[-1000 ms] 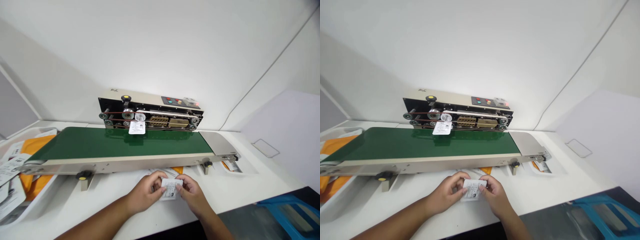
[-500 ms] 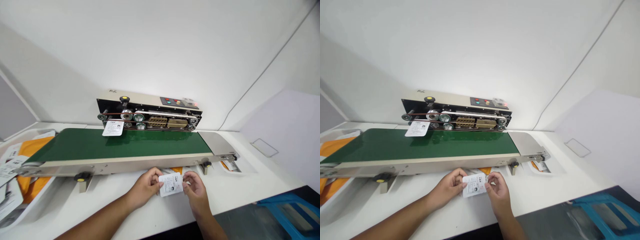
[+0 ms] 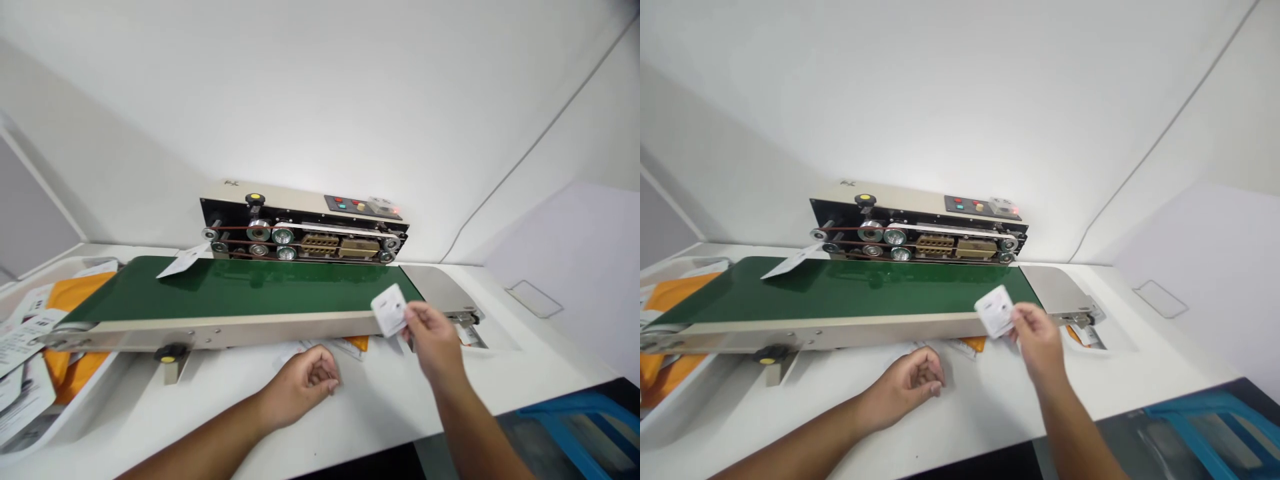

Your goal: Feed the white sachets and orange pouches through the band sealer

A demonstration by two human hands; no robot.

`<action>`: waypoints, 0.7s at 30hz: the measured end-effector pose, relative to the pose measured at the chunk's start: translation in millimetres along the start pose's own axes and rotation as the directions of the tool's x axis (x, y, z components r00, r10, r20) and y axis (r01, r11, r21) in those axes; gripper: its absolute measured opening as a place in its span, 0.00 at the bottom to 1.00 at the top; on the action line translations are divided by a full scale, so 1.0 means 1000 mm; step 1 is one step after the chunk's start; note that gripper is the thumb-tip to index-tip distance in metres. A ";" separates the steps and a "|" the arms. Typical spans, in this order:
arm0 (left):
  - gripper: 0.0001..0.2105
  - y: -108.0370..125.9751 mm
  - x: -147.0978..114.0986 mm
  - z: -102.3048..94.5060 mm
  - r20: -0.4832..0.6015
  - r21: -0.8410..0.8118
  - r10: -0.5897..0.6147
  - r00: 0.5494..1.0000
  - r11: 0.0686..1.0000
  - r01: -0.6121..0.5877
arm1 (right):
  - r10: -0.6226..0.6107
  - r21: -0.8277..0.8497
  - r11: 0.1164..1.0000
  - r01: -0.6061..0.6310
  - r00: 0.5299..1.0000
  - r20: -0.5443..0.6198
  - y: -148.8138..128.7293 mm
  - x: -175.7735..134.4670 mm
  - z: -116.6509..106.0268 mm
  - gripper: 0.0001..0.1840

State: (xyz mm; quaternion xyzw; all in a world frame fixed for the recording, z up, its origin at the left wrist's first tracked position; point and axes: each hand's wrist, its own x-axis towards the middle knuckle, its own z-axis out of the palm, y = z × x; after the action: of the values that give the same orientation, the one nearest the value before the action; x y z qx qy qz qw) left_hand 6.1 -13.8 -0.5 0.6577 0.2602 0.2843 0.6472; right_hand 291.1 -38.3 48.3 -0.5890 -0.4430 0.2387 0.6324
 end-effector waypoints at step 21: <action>0.03 0.007 0.000 -0.005 -0.016 0.132 0.028 0.999 0.991 -0.025 | -0.201 -0.335 0.935 0.113 0.949 -0.242 -0.030 0.090 -0.004 0.18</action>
State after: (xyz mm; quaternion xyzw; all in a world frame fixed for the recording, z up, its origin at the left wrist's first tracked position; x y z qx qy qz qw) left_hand 2.2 -10.9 6.7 0.6999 0.2755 0.2808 0.5961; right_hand 332.1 27.4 102.8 -0.6724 -0.4305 0.0294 0.6014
